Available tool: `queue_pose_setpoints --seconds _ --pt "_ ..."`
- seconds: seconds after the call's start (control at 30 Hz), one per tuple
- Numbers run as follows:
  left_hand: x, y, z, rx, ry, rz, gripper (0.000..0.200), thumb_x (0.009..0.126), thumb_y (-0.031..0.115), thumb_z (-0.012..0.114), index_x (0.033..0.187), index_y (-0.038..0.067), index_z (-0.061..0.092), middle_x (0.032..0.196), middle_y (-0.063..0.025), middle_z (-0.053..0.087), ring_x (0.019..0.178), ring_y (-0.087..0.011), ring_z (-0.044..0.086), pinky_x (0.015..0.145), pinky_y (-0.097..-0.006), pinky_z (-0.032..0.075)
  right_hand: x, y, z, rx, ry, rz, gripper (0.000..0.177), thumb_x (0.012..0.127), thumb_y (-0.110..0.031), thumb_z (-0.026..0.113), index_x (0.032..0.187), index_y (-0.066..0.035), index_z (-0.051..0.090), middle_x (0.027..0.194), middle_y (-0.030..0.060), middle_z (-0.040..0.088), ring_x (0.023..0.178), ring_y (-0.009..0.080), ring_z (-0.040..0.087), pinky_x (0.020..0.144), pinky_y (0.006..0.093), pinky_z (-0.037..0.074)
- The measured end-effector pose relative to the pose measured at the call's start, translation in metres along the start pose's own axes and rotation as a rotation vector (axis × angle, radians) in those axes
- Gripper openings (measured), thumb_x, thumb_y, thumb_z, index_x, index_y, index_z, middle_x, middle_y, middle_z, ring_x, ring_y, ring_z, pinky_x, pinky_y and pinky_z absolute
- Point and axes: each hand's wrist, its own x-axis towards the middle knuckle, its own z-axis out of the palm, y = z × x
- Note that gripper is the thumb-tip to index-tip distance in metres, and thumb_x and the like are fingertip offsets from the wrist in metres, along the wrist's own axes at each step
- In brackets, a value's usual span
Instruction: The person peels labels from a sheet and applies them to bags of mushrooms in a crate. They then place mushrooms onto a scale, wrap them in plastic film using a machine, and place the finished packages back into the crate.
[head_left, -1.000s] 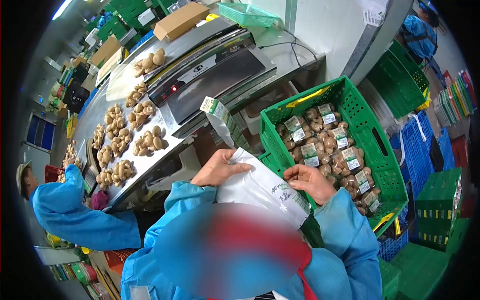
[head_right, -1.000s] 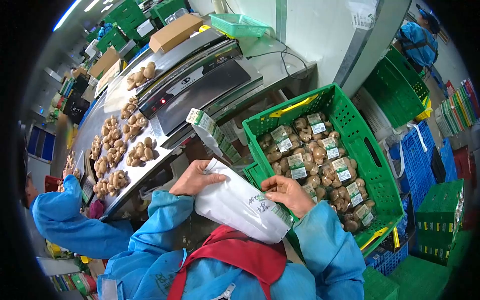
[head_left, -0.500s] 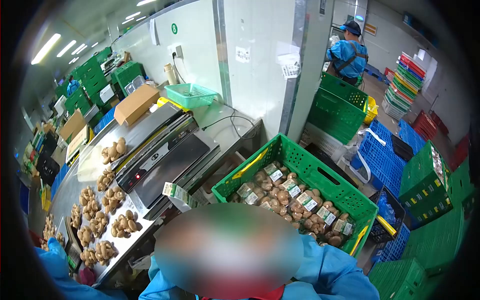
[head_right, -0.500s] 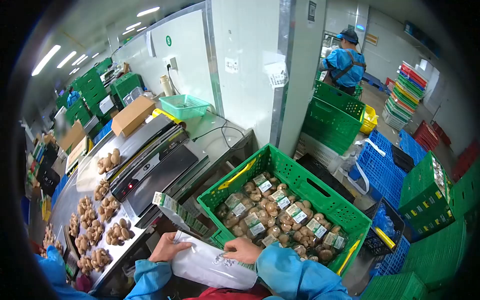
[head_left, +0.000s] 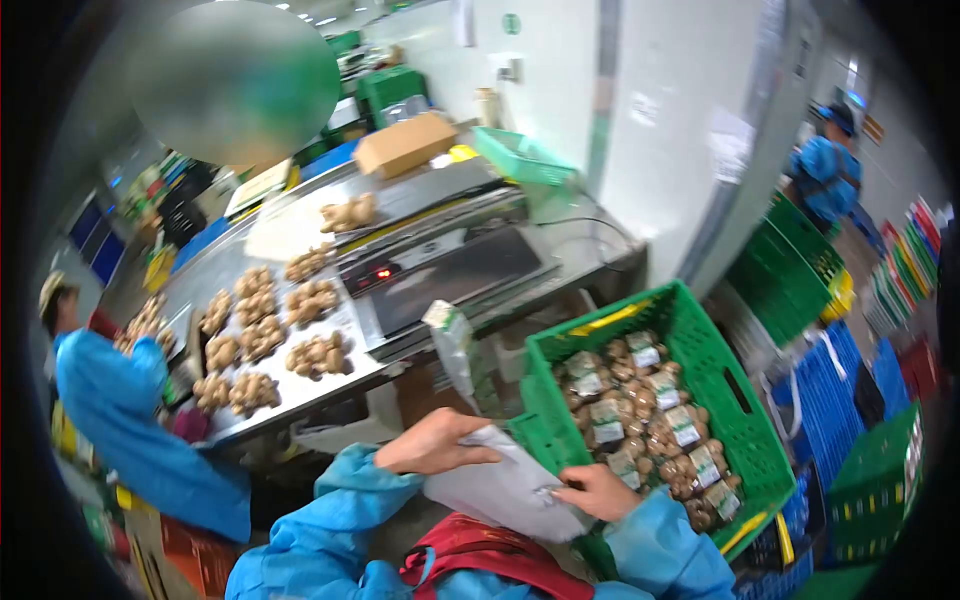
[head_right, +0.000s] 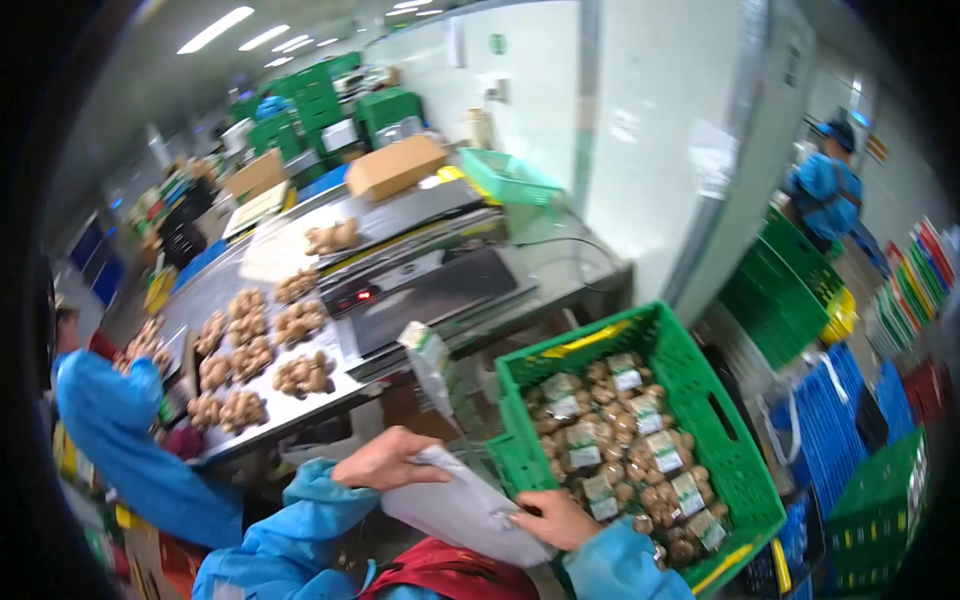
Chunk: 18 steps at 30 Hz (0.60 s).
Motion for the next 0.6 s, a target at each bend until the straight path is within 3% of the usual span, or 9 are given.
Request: queue_pose_setpoints --seconds 0.13,0.2,0.23,0.33,0.4,0.47,0.5,0.53,0.6 --pt "0.0 -0.02 0.0 -0.088 -0.025 0.059 0.027 0.081 0.025 0.068 0.095 0.002 0.063 0.08 -0.0161 0.064 0.07 -0.0274 0.062 0.065 -0.0356 0.047 -0.002 -0.003 0.016 0.001 0.001 0.138 0.026 0.082 -0.022 0.063 0.082 0.003 0.056 0.057 0.0077 0.045 0.057 0.0098 0.043 0.052 0.0293 0.036" --pt "-0.001 -0.033 -0.005 -0.142 -0.015 0.09 0.028 0.081 0.026 0.067 0.095 0.002 0.063 0.081 -0.0164 0.064 0.07 -0.0275 0.062 0.066 -0.0357 0.047 0.001 0.006 0.026 0.159 0.074 0.194 0.023 0.081 -0.017 0.068 0.088 0.003 0.059 0.064 0.0013 0.052 0.061 0.0056 0.044 0.052 0.0238 0.036" --pt "-0.003 -0.042 -0.009 -0.171 -0.024 0.084 0.028 0.082 0.026 0.067 0.096 0.002 0.063 0.08 -0.0158 0.065 0.07 -0.0263 0.063 0.065 -0.035 0.047 0.003 -0.03 0.022 0.124 0.07 0.285 0.025 0.08 -0.015 0.068 0.094 0.004 0.059 0.067 -0.0004 0.054 0.062 0.0049 0.047 0.053 0.0223 0.038" --pt "-0.014 -0.06 -0.032 -0.236 -0.012 0.073 0.027 0.082 0.026 0.067 0.095 0.003 0.063 0.08 -0.0158 0.065 0.069 -0.0261 0.062 0.065 -0.0344 0.048 0.019 -0.041 0.026 0.097 0.058 0.354 0.021 0.082 -0.015 0.066 0.09 0.004 0.061 0.067 0.0006 0.056 0.061 0.0048 0.047 0.053 0.0223 0.038" --pt "-0.024 -0.068 -0.051 -0.234 -0.007 0.066 0.029 0.082 0.027 0.067 0.098 0.003 0.062 0.082 -0.013 0.066 0.072 -0.0205 0.063 0.068 -0.0321 0.048 0.033 -0.053 0.03 0.058 0.105 0.341 0.018 0.082 -0.014 0.064 0.085 0.004 0.063 0.065 0.0011 0.056 0.061 0.0047 0.047 0.053 0.0224 0.038" --pt "-0.034 -0.078 -0.067 -0.324 0.071 0.053 0.035 0.081 0.027 0.068 0.105 0.002 0.06 0.088 -0.0089 0.066 0.08 -0.0141 0.061 0.074 -0.0299 0.047 0.05 -0.06 0.032 -0.013 0.173 0.248 0.018 0.081 -0.015 0.065 0.084 0.003 0.063 0.065 0.001 0.058 0.061 0.0055 0.048 0.054 0.0234 0.04" --pt "-0.039 -0.086 -0.076 -0.335 0.09 0.037 0.044 0.08 0.026 0.069 0.113 0.001 0.056 0.1 -0.0071 0.063 0.092 -0.0113 0.056 0.082 -0.0288 0.045 0.058 -0.068 0.029 0.037 0.187 0.211 0.021 0.08 -0.016 0.065 0.087 0.004 0.061 0.067 0.0034 0.056 0.062 0.0093 0.05 0.058 0.0258 0.042" --pt "-0.045 -0.088 -0.085 -0.303 0.176 0.033 0.048 0.081 0.023 0.068 0.12 0.001 0.05 0.11 -0.0084 0.058 0.101 -0.0135 0.052 0.09 -0.0303 0.042 0.064 -0.071 0.023 -0.09 0.225 0.197 0.019 0.08 -0.015 0.063 0.085 0.003 0.061 0.07 0.0049 0.058 0.065 0.0091 0.052 0.06 0.0254 0.044" --pt "-0.055 -0.11 -0.094 -0.53 0.332 0.065 0.049 0.083 0.018 0.065 0.125 0.001 0.045 0.115 -0.01 0.056 0.108 -0.0162 0.051 0.094 -0.0324 0.04 0.076 -0.088 0.004 -0.144 0.301 0.137 0.017 0.08 -0.014 0.061 0.08 0.003 0.061 0.069 0.0048 0.058 0.065 0.0091 0.051 0.058 0.0271 0.042"
